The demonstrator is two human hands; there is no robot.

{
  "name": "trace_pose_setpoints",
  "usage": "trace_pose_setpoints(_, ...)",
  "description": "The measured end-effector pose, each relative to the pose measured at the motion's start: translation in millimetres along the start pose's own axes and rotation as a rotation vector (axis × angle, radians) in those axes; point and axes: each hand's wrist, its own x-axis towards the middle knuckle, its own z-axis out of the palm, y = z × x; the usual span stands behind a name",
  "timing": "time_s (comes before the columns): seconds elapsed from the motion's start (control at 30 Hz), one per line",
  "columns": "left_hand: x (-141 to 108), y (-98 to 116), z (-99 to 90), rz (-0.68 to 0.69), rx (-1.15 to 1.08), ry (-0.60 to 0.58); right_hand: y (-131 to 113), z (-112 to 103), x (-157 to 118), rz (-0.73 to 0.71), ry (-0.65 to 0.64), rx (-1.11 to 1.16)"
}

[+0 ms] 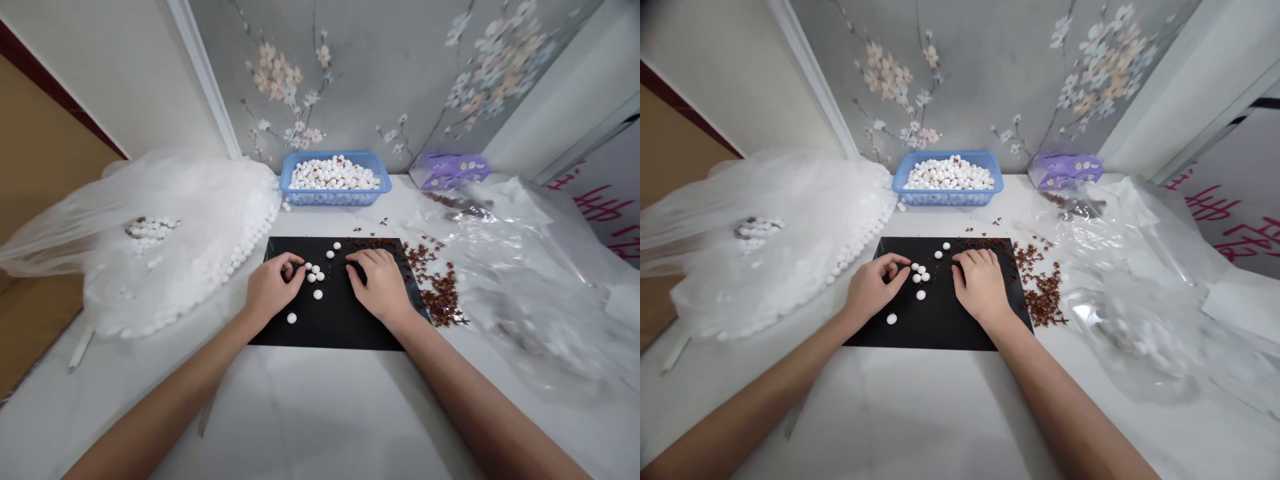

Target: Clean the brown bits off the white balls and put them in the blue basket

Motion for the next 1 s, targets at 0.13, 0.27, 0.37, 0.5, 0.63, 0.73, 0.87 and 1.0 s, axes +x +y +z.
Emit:
trace_pose_setpoints(0.13,9,-6,-3.0,-0.035,-0.077,0.042,-2,0,0,-0.043,-0.001,0.006)
trace_pose_setpoints(0.27,39,-12,-10.7,-0.043,-0.026,0.092,-1,2,0,-0.098,-0.025,0.005)
trace_pose_setpoints(0.37,72,-15,-15.1,0.003,0.142,0.163,-1,2,1,-0.110,-0.024,0.008)
trace_pose_setpoints(0.5,110,-17,-10.9,0.032,0.390,0.210,-3,2,2,-0.109,0.009,0.021)
trace_pose_setpoints(0.63,130,-20,1.0,-0.008,0.546,0.135,-4,0,3,-0.070,0.020,0.046)
trace_pose_setpoints(0.73,136,-22,7.0,-0.008,0.599,0.110,-4,0,3,-0.042,0.043,0.092)
trace_pose_setpoints(0.87,133,-25,8.3,0.034,0.490,0.148,-3,1,3,-0.047,0.083,0.132)
trace_pose_setpoints(1.0,109,-20,6.2,0.102,0.270,0.206,-2,-1,3,-0.041,0.115,0.165)
